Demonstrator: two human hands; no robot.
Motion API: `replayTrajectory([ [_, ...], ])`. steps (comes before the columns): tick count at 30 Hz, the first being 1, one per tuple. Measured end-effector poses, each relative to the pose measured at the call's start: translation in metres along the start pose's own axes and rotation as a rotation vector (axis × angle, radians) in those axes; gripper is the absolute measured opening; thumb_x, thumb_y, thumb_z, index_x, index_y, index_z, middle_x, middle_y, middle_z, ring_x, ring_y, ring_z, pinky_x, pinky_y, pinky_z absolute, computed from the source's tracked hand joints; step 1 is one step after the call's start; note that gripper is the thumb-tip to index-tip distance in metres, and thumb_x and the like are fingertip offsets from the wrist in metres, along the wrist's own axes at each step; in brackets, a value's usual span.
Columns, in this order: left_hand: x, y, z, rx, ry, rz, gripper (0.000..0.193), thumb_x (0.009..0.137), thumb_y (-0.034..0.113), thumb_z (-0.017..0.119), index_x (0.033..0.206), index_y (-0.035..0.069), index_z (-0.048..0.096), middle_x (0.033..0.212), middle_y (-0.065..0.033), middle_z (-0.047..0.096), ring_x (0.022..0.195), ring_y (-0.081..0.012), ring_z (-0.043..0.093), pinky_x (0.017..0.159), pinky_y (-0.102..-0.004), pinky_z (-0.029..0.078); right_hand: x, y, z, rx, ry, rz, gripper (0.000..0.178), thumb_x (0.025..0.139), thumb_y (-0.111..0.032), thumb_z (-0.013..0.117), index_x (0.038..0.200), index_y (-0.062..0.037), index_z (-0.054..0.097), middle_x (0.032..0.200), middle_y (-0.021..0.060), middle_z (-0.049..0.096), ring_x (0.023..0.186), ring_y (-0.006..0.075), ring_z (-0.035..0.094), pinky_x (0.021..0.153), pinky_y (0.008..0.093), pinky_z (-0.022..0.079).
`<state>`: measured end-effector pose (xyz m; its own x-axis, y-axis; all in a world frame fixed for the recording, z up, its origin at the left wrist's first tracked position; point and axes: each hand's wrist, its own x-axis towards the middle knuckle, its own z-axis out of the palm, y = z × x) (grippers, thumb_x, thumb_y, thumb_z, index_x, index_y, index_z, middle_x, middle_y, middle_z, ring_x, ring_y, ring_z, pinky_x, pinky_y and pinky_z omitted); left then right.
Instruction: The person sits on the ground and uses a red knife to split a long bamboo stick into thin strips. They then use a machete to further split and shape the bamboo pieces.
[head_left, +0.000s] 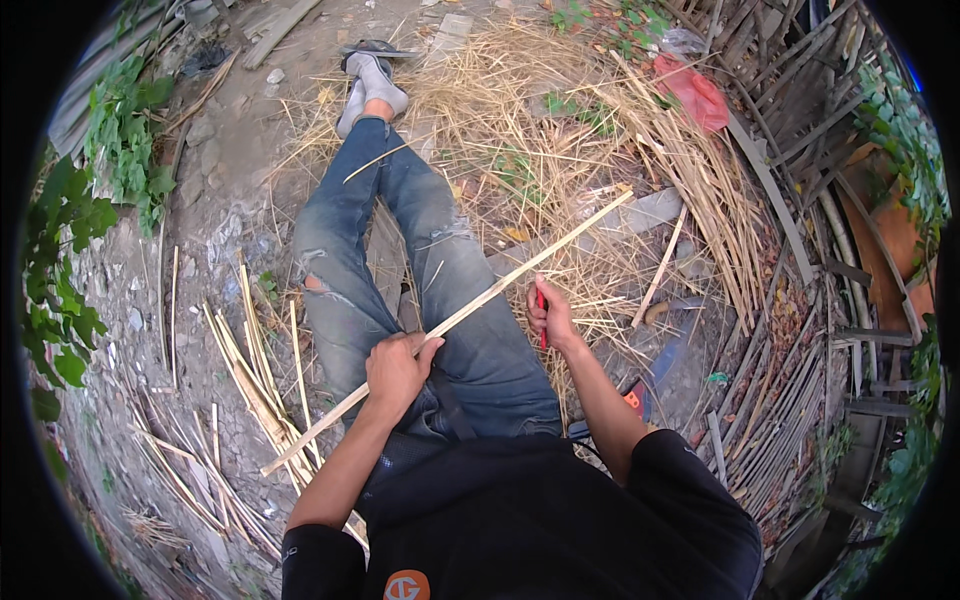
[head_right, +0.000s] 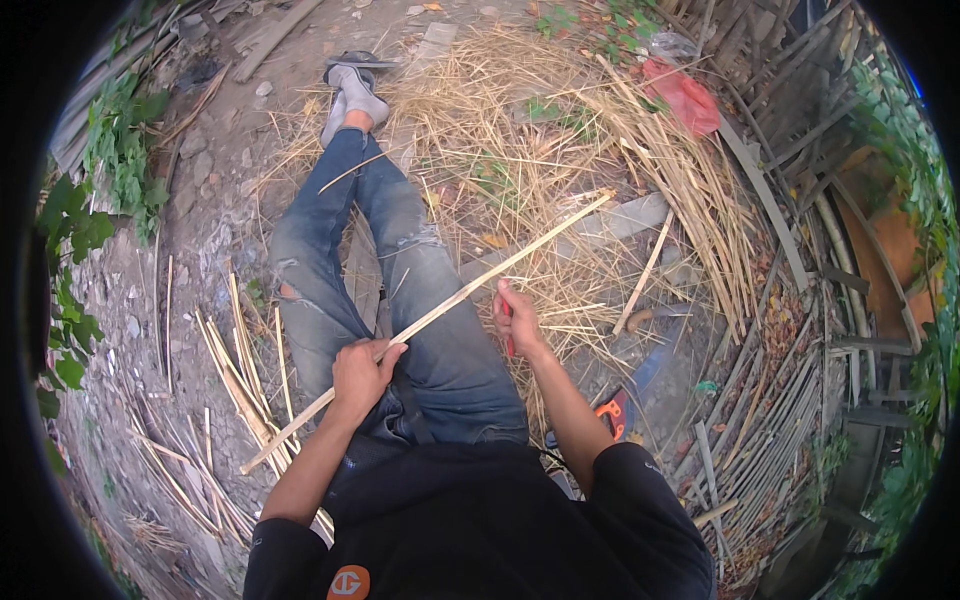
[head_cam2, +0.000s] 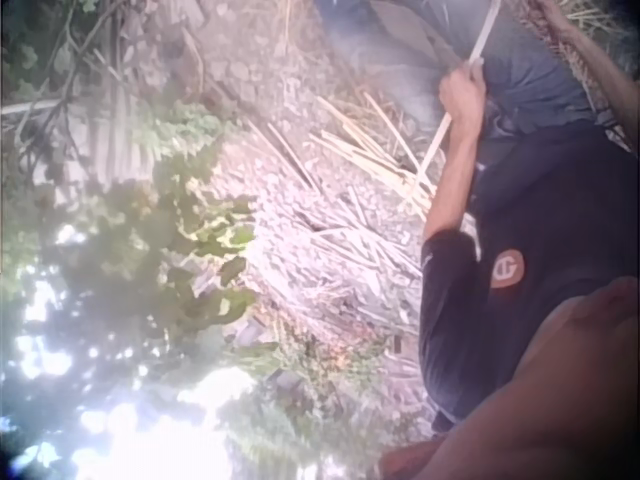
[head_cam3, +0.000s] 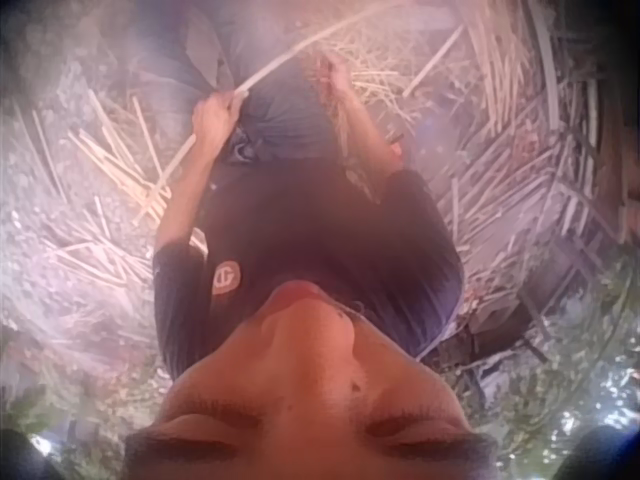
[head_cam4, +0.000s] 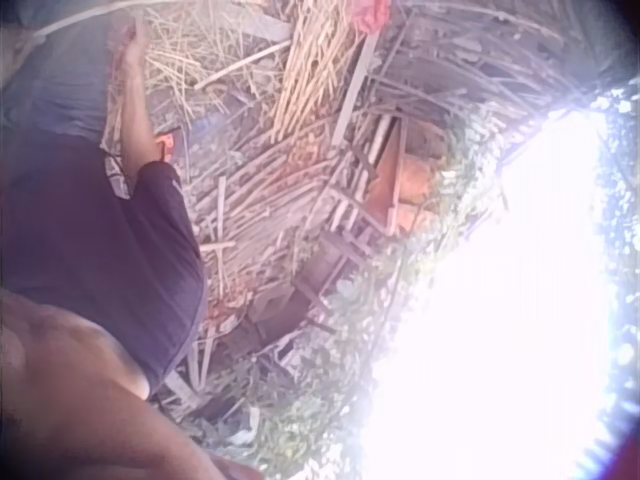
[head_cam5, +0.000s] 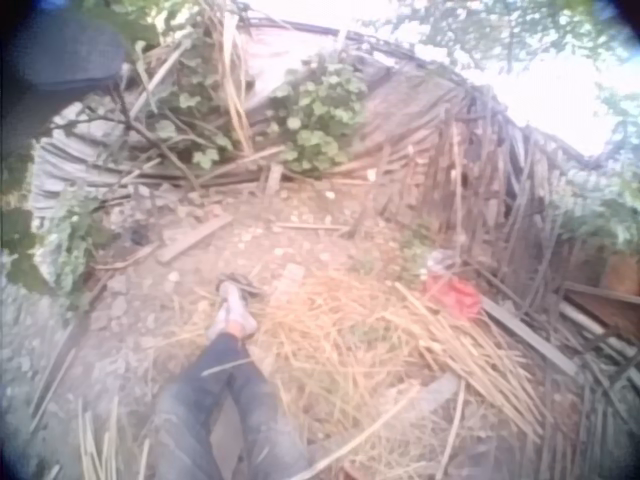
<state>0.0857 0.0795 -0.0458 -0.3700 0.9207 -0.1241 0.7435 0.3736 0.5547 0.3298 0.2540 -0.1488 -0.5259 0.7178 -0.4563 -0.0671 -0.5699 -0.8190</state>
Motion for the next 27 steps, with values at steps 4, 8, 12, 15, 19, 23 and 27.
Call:
replayTrajectory([
  [4, -0.002, -0.001, 0.002, 0.047, 0.048, 0.035, 0.038, 0.094, 0.044, 0.071, 0.09, 0.006, 0.074, 0.085, -0.0172, 0.07, 0.078, -0.0432, 0.069, 0.068, -0.0529, 0.053, -0.004, -0.014, 0.016, -0.378, 0.207, -0.179, 0.044, 0.102, -0.046, 0.063, 0.084, -0.0059, 0.067, 0.057, -0.0073, 0.042, 0.047, 0.0071, 0.035, 0.046, 0.0283, 0.024],
  [8, -0.001, -0.004, 0.0, 0.061, 0.031, 0.035, 0.035, 0.094, 0.042, 0.072, 0.097, 0.008, 0.077, 0.084, -0.0167, 0.069, 0.077, -0.042, 0.069, 0.068, -0.0527, 0.053, 0.001, -0.022, 0.015, -0.401, 0.379, -0.224, 0.052, 0.104, -0.049, 0.058, 0.082, -0.0024, 0.068, 0.057, -0.0013, 0.049, 0.052, 0.0109, 0.044, 0.052, 0.0328, 0.034],
  [12, -0.008, -0.009, -0.003, 0.047, 0.034, 0.026, 0.034, 0.094, 0.041, 0.072, 0.104, 0.009, 0.079, 0.084, -0.0165, 0.07, 0.077, -0.0416, 0.069, 0.068, -0.0524, 0.053, 0.006, -0.035, 0.002, -0.8, 0.553, -0.294, 0.062, 0.104, -0.053, 0.053, 0.084, 0.0045, 0.067, 0.06, 0.015, 0.059, 0.058, 0.0248, 0.056, 0.059, 0.041, 0.043],
  [15, -0.009, -0.011, -0.003, 0.048, 0.029, 0.025, 0.034, 0.094, 0.041, 0.071, 0.104, 0.009, 0.079, 0.084, -0.0167, 0.07, 0.078, -0.0412, 0.069, 0.069, -0.0521, 0.053, 0.018, -0.027, -0.028, -0.959, 0.64, -0.254, 0.066, 0.104, -0.055, 0.05, 0.089, 0.0075, 0.068, 0.068, 0.0289, 0.062, 0.068, 0.0456, 0.062, 0.069, 0.0512, 0.047],
  [19, -0.009, -0.008, -0.006, 0.075, 0.006, 0.009, 0.034, 0.094, 0.041, 0.071, 0.104, 0.009, 0.079, 0.083, -0.0169, 0.07, 0.078, -0.0407, 0.069, 0.069, -0.0522, 0.054, 0.026, -0.035, -0.039, -0.963, 0.642, -0.194, 0.067, 0.103, -0.055, 0.049, 0.09, 0.008, 0.069, 0.071, 0.0314, 0.063, 0.073, 0.0497, 0.063, 0.072, 0.0538, 0.048],
  [23, -0.008, -0.006, -0.006, 0.067, -0.001, -0.002, 0.034, 0.094, 0.04, 0.071, 0.102, 0.008, 0.079, 0.084, -0.0179, 0.07, 0.079, -0.0412, 0.07, 0.07, -0.0525, 0.054, 0.024, -0.028, -0.021, -0.95, 0.516, -0.19, 0.067, 0.103, -0.055, 0.052, 0.088, 0.0084, 0.068, 0.066, 0.028, 0.06, 0.066, 0.043, 0.061, 0.068, 0.0505, 0.047],
  [27, -0.006, -0.002, -0.009, 0.06, -0.014, -0.025, 0.034, 0.095, 0.039, 0.071, 0.104, 0.008, 0.079, 0.087, -0.0191, 0.071, 0.081, -0.0424, 0.07, 0.071, -0.0525, 0.054, 0.016, -0.01, -0.002, -0.874, 0.382, -0.104, 0.064, 0.103, -0.053, 0.054, 0.084, 0.0078, 0.066, 0.062, 0.0238, 0.057, 0.061, 0.0338, 0.056, 0.064, 0.0465, 0.045],
])
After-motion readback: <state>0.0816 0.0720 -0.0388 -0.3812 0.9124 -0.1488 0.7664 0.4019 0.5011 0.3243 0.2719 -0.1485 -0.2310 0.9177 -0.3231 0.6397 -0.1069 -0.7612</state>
